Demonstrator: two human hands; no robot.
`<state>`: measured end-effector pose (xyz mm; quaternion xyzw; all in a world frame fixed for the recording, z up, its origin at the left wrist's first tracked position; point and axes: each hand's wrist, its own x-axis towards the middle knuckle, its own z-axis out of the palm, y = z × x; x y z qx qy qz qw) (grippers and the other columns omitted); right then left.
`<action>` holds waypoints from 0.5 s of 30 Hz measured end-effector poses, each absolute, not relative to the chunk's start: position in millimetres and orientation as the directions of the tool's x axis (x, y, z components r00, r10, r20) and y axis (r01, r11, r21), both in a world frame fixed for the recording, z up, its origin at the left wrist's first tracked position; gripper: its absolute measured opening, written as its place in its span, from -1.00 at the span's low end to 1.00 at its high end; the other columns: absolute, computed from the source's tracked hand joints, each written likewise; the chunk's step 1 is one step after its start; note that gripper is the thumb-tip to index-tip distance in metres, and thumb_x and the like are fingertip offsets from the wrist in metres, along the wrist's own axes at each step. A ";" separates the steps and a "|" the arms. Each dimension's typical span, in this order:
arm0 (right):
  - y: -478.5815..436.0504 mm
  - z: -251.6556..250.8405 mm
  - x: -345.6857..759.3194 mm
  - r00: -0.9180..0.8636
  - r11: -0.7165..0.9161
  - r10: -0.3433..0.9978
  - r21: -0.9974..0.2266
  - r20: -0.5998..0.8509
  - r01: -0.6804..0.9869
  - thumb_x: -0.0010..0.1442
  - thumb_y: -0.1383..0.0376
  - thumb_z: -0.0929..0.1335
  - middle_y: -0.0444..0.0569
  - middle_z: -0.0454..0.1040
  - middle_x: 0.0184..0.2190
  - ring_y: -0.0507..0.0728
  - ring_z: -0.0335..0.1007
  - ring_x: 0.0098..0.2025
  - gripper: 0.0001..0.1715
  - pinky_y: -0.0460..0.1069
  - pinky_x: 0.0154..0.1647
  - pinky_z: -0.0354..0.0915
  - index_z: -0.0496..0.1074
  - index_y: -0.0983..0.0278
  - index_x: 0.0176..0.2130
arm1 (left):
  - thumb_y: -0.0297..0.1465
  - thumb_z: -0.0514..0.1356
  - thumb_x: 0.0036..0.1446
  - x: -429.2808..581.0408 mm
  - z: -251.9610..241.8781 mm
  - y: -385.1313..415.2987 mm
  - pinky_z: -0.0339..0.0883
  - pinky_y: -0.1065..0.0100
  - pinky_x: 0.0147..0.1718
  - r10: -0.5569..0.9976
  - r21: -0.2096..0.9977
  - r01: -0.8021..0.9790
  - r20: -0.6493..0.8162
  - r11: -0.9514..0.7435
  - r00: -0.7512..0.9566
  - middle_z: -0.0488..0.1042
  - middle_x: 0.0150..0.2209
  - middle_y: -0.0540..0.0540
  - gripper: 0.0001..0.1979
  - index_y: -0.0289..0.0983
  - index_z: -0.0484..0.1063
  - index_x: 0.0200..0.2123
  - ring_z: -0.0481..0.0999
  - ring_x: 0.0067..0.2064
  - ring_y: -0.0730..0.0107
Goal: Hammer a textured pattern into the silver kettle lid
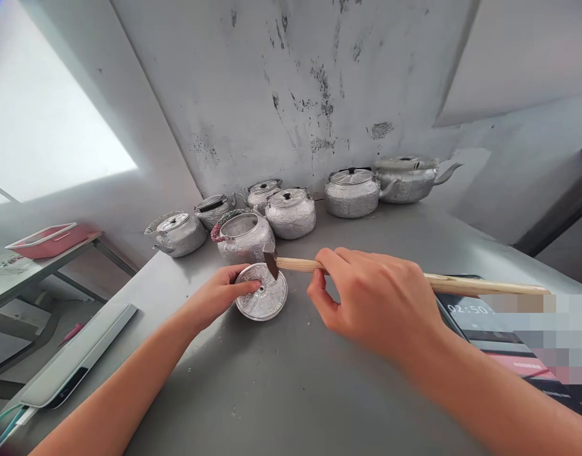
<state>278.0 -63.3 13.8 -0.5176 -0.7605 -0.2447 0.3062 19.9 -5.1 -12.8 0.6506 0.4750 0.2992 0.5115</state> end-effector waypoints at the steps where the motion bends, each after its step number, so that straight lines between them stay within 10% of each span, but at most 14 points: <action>1: -63.2 13.5 277.9 -0.267 0.332 0.649 0.050 0.713 0.942 0.23 0.28 0.26 -0.22 0.39 -0.67 0.07 0.18 -0.65 -0.77 -0.06 -0.58 -0.09 0.37 0.19 -0.46 | -0.30 0.30 0.14 19.7 -13.2 -4.9 0.28 0.28 -0.11 0.925 0.950 0.311 -0.104 -0.016 0.365 0.61 -0.20 -0.05 -0.78 -0.25 0.58 -0.16 0.52 -0.11 0.20; 15: -72.0 7.3 272.8 -0.334 0.458 0.769 -0.104 0.544 0.883 0.44 0.22 0.17 -0.17 0.53 -0.38 0.11 0.46 -0.52 -0.79 -0.02 -0.54 0.20 0.32 0.14 -0.02 | -0.30 0.28 0.12 21.5 -11.0 -6.1 0.34 0.28 -0.12 0.933 0.932 0.361 -0.160 0.035 0.323 0.60 -0.18 -0.07 -0.72 -0.26 0.53 -0.09 0.54 -0.11 0.20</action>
